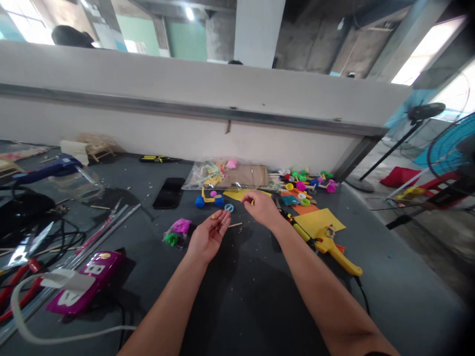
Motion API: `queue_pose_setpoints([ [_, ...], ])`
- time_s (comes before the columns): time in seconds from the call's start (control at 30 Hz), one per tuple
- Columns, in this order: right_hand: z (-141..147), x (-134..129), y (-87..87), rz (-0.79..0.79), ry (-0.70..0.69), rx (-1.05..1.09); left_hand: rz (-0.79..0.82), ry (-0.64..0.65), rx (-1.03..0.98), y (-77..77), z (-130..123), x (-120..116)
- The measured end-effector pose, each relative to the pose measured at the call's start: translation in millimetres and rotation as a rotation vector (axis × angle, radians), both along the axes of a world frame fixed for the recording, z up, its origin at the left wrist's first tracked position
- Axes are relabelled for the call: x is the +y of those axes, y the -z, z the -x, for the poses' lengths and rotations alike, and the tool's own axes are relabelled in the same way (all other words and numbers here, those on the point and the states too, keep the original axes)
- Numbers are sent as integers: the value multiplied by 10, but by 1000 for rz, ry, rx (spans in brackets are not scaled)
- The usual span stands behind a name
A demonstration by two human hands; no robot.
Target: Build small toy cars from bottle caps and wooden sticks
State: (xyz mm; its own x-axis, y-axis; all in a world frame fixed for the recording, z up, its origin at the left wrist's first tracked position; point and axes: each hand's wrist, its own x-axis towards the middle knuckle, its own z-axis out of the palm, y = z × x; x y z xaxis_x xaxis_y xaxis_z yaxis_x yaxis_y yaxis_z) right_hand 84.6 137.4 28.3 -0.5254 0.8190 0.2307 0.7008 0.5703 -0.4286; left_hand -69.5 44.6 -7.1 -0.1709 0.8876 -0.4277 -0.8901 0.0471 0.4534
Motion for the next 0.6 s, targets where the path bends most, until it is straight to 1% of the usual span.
queue_pose_setpoints([
  [0.07,-114,93,25,41,75,-154,61,-45,11,12,-7,6],
  [0.13,-172,141,87,68,90,-231,87,-65,34,21,-17,10],
  [0.2,-164,149,168,70,78,-259,71,-49,67,26,-27,15],
  [0.33,-43,114,321,52,61,-299,29,21,101,41,-44,21],
  [0.43,27,100,415,39,73,-313,28,20,98,50,-54,13],
  [0.53,42,104,469,31,91,-296,29,12,147,46,-60,-4],
  [0.6,40,101,461,34,95,-262,7,24,199,40,-65,-15],
])
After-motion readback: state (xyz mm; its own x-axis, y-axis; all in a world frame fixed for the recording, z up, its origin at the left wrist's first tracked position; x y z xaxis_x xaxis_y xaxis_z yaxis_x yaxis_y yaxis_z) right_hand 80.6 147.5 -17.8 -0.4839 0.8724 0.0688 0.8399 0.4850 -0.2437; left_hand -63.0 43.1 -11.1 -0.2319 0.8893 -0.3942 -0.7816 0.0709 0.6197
